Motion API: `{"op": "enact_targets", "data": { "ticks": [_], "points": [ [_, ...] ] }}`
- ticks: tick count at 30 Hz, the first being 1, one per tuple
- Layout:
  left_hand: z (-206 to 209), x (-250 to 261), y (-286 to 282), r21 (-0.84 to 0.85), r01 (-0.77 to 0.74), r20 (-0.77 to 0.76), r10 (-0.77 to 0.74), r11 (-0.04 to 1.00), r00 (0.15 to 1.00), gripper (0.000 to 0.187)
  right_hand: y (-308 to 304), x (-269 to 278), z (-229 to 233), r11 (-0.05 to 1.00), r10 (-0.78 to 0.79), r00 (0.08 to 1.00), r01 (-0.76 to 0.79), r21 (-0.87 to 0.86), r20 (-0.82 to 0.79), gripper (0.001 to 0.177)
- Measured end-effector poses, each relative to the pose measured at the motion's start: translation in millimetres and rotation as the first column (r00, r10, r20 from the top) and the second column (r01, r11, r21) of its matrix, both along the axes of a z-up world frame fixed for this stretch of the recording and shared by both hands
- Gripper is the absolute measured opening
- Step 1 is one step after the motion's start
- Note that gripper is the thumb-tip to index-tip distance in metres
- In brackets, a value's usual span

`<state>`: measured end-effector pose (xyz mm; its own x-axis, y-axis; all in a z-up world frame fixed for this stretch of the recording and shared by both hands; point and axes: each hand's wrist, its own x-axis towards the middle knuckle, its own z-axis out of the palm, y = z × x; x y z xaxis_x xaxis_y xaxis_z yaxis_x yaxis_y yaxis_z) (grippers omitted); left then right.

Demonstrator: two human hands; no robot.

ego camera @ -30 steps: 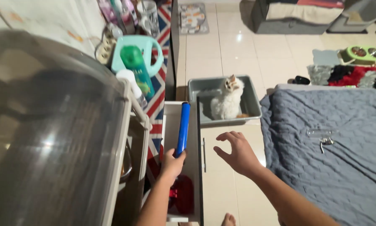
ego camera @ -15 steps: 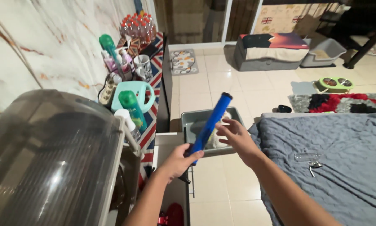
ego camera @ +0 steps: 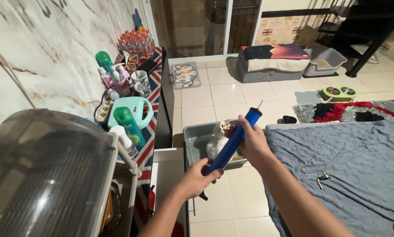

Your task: The person retrieves a metal tray, a glass bottle, a blue pump, and a hairdryer from a drawer and places them on a nearby mat. The person also briefly pets a cat that is sitting in the tray.

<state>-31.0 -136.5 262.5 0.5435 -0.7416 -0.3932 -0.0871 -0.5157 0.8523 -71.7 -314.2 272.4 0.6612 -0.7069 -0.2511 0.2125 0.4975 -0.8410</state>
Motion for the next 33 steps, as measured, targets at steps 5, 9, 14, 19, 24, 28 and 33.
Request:
{"op": "enact_targets", "data": {
  "ticks": [5,9,14,19,24,28,33],
  "points": [
    [-16.7,-0.4,2.8,-0.146,-0.190,-0.247,0.150,0.971,0.957,0.060,-18.7,0.4,4.5,0.992,-0.075,0.997,0.071,0.107,0.036,0.028],
    [-25.0,-5.7,-0.4,-0.251,-0.575,-0.640,0.312,0.779,0.702,0.040,-37.8,-5.6,4.3,0.956,-0.174,0.983,0.156,0.247,0.051,0.029],
    [-32.1,-21.2,-7.0,-0.266,-0.623,-0.696,0.300,0.736,0.652,0.031,-51.9,-14.1,-2.7,0.920,-0.195,0.980,0.172,0.352,0.032,0.031],
    [-37.9,-36.4,-12.8,-0.308,-0.626,-0.628,0.341,0.716,0.700,0.036,-62.0,-22.1,-9.0,0.917,-0.122,0.993,0.110,0.383,0.006,0.032],
    [-41.9,-46.2,-10.9,-0.308,-0.708,-0.620,0.430,0.636,0.656,0.029,-69.1,-13.2,-38.8,0.878,-0.157,0.984,0.178,0.444,-0.084,0.052],
    [-19.5,-57.7,-3.0,-0.321,-0.612,-0.623,0.325,0.723,0.711,0.030,-72.9,1.4,-80.5,0.865,-0.125,0.991,0.137,0.483,-0.057,0.060],
    [-23.3,-60.5,-0.2,-0.306,-0.574,-0.737,0.193,0.759,0.648,0.038,-62.8,2.9,-88.4,0.852,-0.048,0.995,0.088,0.516,-0.090,0.049]
  ]
}}
